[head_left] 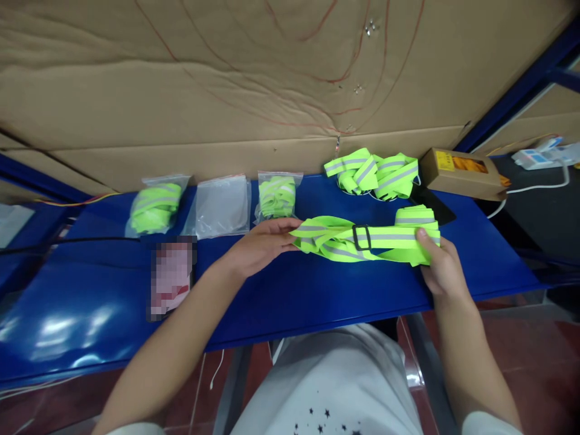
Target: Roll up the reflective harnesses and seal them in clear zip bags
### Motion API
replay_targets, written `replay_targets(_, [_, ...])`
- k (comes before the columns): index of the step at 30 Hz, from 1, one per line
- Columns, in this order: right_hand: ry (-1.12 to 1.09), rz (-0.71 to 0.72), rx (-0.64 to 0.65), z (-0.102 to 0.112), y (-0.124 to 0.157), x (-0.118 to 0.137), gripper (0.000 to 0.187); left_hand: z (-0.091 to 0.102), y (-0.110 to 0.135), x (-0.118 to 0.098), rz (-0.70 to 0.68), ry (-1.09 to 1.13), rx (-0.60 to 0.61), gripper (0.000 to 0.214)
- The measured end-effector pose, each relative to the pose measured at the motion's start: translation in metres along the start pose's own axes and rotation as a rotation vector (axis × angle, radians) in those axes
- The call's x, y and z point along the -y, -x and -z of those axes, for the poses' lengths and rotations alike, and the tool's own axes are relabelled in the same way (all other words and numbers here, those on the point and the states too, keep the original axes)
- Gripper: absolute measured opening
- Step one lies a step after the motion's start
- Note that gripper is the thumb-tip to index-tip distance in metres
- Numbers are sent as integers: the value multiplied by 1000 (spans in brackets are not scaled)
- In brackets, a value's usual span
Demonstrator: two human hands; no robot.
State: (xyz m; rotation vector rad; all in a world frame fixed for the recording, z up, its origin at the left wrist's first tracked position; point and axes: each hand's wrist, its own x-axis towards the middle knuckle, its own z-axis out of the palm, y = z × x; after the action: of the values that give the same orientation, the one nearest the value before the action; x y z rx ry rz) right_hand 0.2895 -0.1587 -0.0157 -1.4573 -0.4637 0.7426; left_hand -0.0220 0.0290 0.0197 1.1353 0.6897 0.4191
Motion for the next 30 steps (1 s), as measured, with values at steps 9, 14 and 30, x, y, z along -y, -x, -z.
replay_targets(9, [-103,-40,33,0,0,1,47,-25,7,3,-11,563,107,36])
replay_targets(14, [-164,-19,-10,1,-1,1,50,-24,3,14,-20,165,86,55])
replay_targets(30, [-164,-13,1,0,0,2,45,-20,-7,18,-98,205,-38,24])
